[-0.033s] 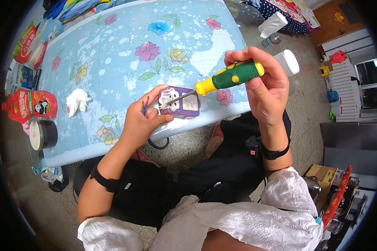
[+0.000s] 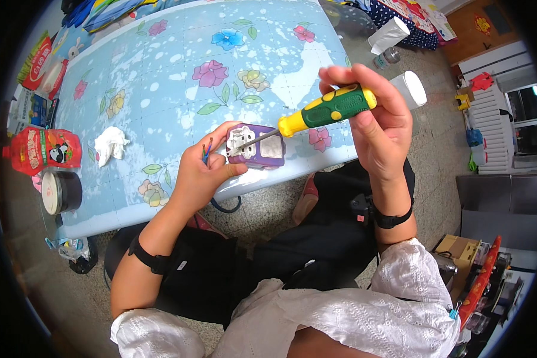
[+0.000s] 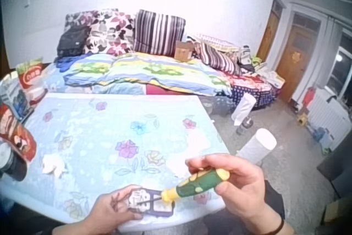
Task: The person wires a small electrical plug by hand and using a screwdriver, inserting wires into terminals and tightening screws.
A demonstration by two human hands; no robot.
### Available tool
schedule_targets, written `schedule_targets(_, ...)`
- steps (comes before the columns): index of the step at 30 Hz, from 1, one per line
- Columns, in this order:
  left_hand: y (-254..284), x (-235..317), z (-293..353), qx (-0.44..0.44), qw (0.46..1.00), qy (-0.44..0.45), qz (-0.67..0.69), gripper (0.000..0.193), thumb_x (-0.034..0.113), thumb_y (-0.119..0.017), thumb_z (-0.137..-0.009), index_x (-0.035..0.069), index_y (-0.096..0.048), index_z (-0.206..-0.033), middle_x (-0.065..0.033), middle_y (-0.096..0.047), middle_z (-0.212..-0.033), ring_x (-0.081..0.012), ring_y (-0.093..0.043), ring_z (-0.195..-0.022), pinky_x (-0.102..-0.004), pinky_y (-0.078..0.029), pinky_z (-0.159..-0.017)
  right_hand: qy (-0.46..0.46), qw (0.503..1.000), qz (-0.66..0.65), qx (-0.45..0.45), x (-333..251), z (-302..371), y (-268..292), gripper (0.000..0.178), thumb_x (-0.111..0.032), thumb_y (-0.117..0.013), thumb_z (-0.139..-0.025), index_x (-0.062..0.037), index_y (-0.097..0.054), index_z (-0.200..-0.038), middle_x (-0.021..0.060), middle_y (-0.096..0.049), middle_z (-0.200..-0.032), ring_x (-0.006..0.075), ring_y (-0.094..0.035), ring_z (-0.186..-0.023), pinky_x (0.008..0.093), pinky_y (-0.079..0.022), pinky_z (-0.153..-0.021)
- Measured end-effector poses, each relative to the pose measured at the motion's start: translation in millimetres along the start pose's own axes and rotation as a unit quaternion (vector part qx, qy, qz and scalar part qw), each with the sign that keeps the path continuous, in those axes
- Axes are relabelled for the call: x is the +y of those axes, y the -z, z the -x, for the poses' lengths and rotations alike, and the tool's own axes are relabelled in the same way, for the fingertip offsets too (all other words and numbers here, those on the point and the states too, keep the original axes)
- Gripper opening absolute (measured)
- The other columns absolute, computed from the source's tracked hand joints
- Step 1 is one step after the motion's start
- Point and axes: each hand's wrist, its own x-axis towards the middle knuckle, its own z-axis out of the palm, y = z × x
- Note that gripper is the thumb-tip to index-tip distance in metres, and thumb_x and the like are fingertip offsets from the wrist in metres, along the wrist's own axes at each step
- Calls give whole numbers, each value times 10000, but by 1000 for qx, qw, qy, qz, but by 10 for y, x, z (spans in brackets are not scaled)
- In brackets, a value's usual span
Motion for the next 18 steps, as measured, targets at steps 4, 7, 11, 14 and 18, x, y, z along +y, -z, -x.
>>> schedule_targets(4,-17,11,1,-2,1000,-2,6,786,-85,-769,-775,-118,-365,-1449,-165,-510,-1415,-189,-549,-1235,-312,-453,-1056,0,999,-7,35,67,-2,17,423,-38,-733,-863,7,-565,-1247,172,-638,-1154,249,-618,-1111,381,-526,-935)
schedule_targets(7,-37,33,1,-7,1000,-6,3,785,-101,-767,-762,-118,-374,-1442,-165,-509,-1415,-191,-534,-1256,-314,-450,-1061,6,994,108,16,65,31,129,385,35,-770,-796,-15,-569,-1121,138,-637,-1080,206,-614,-1032,344,-532,-874)
schedule_targets(11,-40,7,13,15,999,-39,23,718,-105,-779,-697,14,-560,-1371,26,-648,-1220,21,-262,-570,-136,-302,-551,-15,986,76,150,77,35,182,351,89,-766,-781,-44,-514,-987,146,-646,-1066,176,-636,-969,300,-554,-871)
schedule_targets(14,-60,140,26,0,999,-20,33,750,-179,-720,-682,-31,-506,-1385,-74,-577,-1338,-82,-392,-921,-218,-393,-799,-34,973,148,175,284,74,208,340,55,-778,-797,-49,-494,-951,147,-653,-1067,175,-641,-961,301,-550,-866)
schedule_targets(18,-40,69,28,-4,999,-12,34,756,-179,-737,-653,-3,-544,-1362,-57,-599,-1366,-31,-321,-743,-169,-370,-679,-47,942,324,79,674,327,-5,323,-26,-820,-755,-57,-506,-826,114,-651,-976,212,-634,-888,315,-510,-773)
